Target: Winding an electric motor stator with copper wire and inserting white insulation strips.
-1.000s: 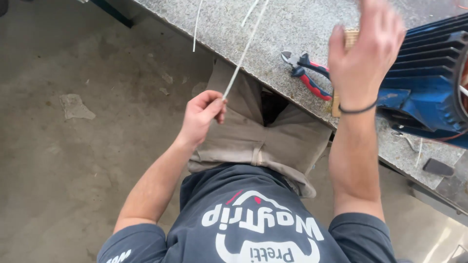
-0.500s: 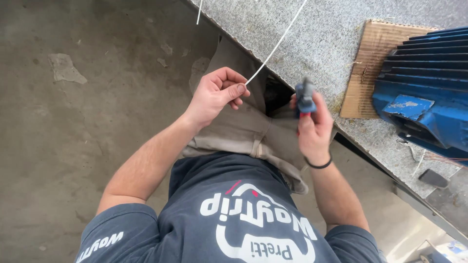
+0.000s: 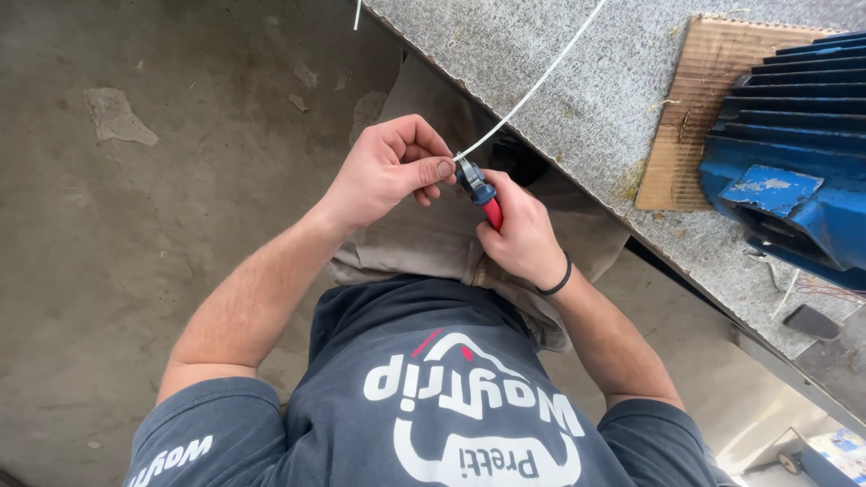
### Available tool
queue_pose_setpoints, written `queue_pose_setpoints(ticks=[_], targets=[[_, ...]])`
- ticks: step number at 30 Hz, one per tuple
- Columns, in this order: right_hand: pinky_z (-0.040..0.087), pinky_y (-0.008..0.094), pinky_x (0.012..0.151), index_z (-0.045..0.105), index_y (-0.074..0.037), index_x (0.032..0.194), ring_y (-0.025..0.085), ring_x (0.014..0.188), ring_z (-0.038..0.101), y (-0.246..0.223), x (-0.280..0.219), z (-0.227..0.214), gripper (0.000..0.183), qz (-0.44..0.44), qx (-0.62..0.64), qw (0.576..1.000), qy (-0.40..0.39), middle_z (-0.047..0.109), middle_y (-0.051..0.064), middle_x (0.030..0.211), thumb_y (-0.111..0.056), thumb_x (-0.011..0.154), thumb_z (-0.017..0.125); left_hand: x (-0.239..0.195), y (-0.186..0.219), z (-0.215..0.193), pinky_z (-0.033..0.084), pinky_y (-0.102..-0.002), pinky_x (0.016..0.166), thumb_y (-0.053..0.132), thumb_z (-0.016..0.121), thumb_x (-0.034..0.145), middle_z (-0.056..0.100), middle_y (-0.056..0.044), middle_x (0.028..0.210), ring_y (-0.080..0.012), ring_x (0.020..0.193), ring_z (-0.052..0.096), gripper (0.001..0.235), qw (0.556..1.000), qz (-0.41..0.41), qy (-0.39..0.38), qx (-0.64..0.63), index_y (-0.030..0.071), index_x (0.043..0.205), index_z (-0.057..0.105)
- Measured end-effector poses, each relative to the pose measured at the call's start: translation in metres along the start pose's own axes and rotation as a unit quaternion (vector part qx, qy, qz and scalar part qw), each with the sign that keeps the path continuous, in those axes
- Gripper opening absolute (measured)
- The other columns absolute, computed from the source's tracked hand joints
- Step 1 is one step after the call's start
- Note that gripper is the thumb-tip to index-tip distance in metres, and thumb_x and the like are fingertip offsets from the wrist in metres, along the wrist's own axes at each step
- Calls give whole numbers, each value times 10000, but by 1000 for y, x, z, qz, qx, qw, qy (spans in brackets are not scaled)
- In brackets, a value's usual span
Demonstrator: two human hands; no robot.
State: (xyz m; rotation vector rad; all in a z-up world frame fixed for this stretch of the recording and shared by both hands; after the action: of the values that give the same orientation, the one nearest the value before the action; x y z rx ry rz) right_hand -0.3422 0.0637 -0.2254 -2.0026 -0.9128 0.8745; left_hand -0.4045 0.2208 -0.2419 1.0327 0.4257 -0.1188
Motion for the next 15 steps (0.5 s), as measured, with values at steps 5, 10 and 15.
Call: queue_pose_setpoints(ticks=[5,10,15], targets=[[530,423,966,546,-22,1355,396,1137,649,7,1,-4,617,-31,-37,999,2,651,198,1220,28,747,639,0,1,3,578,-234,638,112,720,984,750,-72,894,-81,753,695,136,1000,3,0,15,13,1037,643],[503,437,1027,494,-5,1420,417,1220,609,4,1,-6,705,-65,-37,997,5,604,229,1320,44,730,629,1,0,4,578,-241,641,112,722,991,749,-75,888,-85,749,692,139,1000,-3,1,16,5,1042,651],[490,440,1052,460,3,1450,423,1258,586,4,1,-4,755,-82,-33,996,-9,575,238,1356,44,715,626,3,0,7,577,-238,610,141,732,966,759,-66,854,-89,709,704,186,1000,-7,-1,27,32,1043,603]])
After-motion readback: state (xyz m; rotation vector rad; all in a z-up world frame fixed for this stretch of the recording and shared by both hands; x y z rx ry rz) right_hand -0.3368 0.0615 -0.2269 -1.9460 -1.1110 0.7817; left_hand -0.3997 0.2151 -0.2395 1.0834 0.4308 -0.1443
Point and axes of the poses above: each hand's wrist, its own x-axis towards the middle knuckle, its own z-axis out of the palm, y = z × x, the point moved 9 cm from there along x, towards the middle knuckle
